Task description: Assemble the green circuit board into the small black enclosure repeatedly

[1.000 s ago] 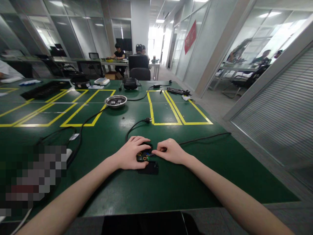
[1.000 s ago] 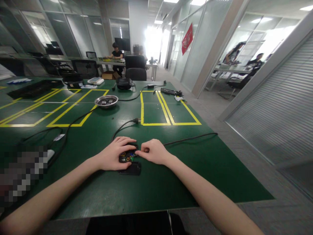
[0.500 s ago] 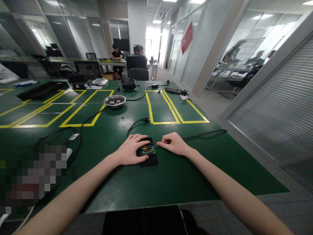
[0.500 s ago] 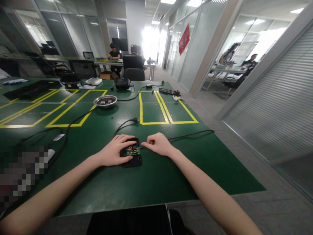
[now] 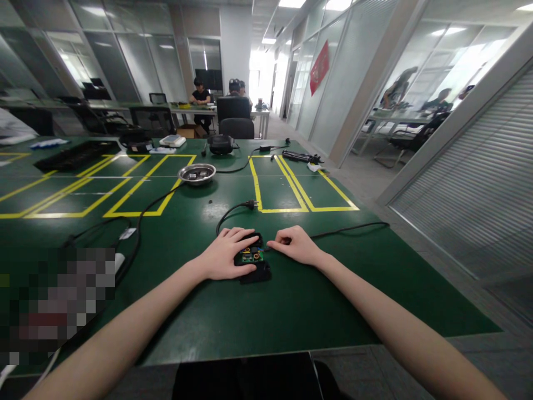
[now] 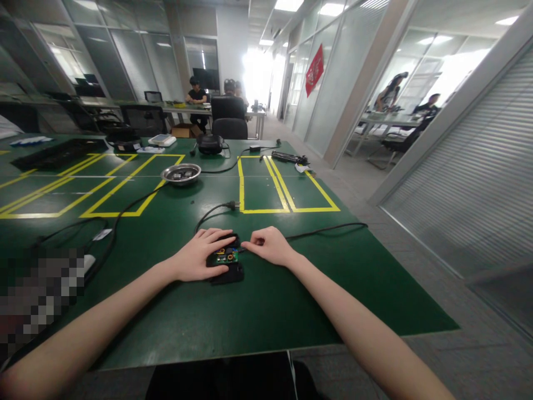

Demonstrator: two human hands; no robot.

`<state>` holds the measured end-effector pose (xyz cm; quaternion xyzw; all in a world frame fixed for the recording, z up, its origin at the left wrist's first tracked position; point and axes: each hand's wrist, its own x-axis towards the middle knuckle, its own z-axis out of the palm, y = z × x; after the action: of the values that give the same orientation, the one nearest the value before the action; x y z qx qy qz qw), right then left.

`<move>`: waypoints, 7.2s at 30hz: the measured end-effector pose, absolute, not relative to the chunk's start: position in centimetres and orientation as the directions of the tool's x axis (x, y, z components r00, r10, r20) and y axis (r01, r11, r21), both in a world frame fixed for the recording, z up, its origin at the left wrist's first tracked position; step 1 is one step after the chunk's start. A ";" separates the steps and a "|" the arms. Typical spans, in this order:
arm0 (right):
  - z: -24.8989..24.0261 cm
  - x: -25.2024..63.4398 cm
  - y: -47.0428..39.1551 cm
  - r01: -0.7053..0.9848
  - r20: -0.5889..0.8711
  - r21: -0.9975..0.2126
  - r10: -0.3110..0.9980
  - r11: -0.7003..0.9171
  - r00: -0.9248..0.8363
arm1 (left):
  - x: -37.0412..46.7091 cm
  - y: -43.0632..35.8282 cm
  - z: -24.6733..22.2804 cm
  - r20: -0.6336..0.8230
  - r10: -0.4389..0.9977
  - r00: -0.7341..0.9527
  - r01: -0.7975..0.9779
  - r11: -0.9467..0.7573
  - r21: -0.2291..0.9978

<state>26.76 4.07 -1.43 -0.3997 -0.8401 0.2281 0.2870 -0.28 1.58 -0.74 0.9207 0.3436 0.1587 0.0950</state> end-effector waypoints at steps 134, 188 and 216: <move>-0.5 25.7 3.0 0.366 0.368 -0.641 0.689 0.674 -0.625 | -2.2 0.5 1.1 0.363 0.569 0.738 0.507 -0.823 0.258; 0.5 25.0 1.7 0.434 0.359 -0.295 0.520 0.851 -0.775 | -0.8 0.1 1.4 0.351 0.603 0.717 0.568 -0.796 0.206; -0.1 24.8 2.1 0.505 0.469 -0.272 0.571 0.819 -0.674 | 0.3 0.4 0.8 0.594 0.543 0.593 0.594 -0.793 0.131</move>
<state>24.84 2.13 -0.07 -0.2944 -0.9129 0.0597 0.2762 0.33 0.39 0.80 0.8917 0.3188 0.3188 -0.0406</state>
